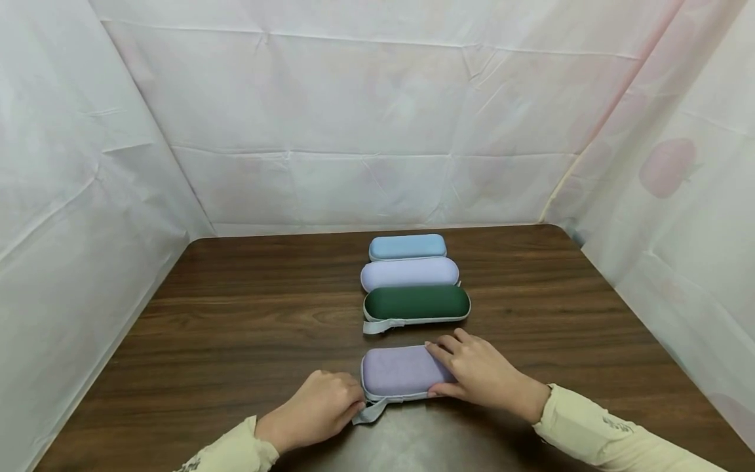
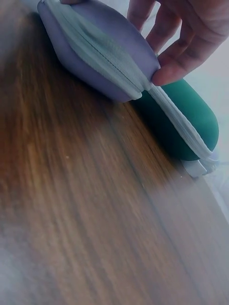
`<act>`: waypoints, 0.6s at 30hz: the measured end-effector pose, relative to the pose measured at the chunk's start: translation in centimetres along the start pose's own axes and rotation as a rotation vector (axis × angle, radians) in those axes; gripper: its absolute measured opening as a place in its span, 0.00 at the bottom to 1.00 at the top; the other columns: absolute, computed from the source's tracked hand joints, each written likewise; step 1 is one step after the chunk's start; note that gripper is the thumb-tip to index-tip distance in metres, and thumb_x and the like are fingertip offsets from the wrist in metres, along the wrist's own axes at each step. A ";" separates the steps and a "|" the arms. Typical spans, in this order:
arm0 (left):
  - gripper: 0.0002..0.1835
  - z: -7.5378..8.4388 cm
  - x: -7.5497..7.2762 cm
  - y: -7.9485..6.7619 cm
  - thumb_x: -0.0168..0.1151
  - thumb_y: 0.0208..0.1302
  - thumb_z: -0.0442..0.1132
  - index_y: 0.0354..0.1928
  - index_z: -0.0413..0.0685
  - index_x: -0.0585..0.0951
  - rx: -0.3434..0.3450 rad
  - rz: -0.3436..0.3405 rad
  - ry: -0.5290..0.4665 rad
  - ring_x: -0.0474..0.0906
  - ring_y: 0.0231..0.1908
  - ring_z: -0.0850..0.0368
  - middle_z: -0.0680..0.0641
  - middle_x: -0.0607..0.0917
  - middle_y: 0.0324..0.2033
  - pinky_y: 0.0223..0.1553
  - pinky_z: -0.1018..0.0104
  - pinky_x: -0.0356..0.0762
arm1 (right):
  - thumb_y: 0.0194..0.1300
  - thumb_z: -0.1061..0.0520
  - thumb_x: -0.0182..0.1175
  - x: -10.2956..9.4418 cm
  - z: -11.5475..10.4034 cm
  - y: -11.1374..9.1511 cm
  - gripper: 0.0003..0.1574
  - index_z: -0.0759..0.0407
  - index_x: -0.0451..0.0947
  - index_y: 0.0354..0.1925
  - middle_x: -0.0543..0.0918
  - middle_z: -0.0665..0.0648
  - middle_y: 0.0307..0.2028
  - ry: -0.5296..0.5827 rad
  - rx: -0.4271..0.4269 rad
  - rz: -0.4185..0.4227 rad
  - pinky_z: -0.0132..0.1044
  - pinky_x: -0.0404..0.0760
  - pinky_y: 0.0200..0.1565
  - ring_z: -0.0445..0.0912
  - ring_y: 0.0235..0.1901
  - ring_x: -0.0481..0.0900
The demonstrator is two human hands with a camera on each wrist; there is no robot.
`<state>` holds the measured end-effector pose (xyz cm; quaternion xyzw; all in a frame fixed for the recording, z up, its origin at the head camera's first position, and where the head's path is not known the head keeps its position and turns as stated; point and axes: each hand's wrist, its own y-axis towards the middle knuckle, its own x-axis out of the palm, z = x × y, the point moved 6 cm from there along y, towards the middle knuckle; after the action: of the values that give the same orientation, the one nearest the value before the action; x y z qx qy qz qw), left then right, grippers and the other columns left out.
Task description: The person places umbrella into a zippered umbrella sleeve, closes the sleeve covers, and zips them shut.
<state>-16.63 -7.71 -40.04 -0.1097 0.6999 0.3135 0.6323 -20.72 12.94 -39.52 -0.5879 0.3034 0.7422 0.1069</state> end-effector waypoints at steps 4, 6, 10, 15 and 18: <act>0.12 1.1 0.0 0.6 0.67 0.57 0.41 0.19 0.57 0.75 0.037 0.038 0.014 0.72 0.23 0.67 0.61 0.73 0.18 0.19 0.73 0.62 | 0.57 0.29 0.60 -0.1 -0.1 0.1 0.43 0.62 0.79 0.54 0.81 0.57 0.42 -0.008 0.003 0.008 0.41 0.78 0.36 0.49 0.37 0.75; 0.13 1.5 0.0 0.9 0.67 0.57 0.41 0.18 0.57 0.75 0.056 0.055 0.044 0.72 0.22 0.66 0.61 0.73 0.17 0.18 0.73 0.61 | 0.57 0.29 0.60 -0.2 -0.1 0.2 0.43 0.63 0.79 0.54 0.81 0.57 0.42 -0.011 0.003 0.011 0.41 0.78 0.36 0.49 0.37 0.75; 0.16 1.2 -0.3 1.2 0.69 0.53 0.45 0.15 0.58 0.73 0.054 0.060 0.080 0.71 0.19 0.65 0.61 0.72 0.15 0.16 0.71 0.59 | 0.58 0.30 0.59 -0.2 -0.1 0.1 0.43 0.62 0.78 0.56 0.81 0.57 0.44 0.015 -0.001 -0.011 0.42 0.78 0.37 0.49 0.39 0.75; 0.18 -1.6 -1.1 1.3 0.75 0.42 0.54 0.22 0.55 0.76 -0.106 0.080 0.003 0.70 0.22 0.64 0.61 0.73 0.20 0.17 0.69 0.65 | 0.56 0.34 0.65 -0.2 1.0 -0.9 0.44 0.58 0.72 0.62 0.77 0.54 0.52 0.156 0.041 -0.109 0.43 0.77 0.45 0.46 0.49 0.73; 0.27 -2.9 -0.6 1.2 0.77 0.40 0.56 0.38 0.48 0.78 -0.170 0.043 -0.070 0.75 0.33 0.61 0.56 0.78 0.33 0.27 0.65 0.76 | 0.54 0.37 0.69 -0.3 1.6 -1.7 0.43 0.55 0.71 0.62 0.74 0.52 0.55 0.252 0.063 -0.131 0.42 0.77 0.47 0.44 0.53 0.71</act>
<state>-19.50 -8.58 -39.07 -0.1369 0.6503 0.3889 0.6381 -21.11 15.25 -39.59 -0.6913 0.2986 0.6441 0.1348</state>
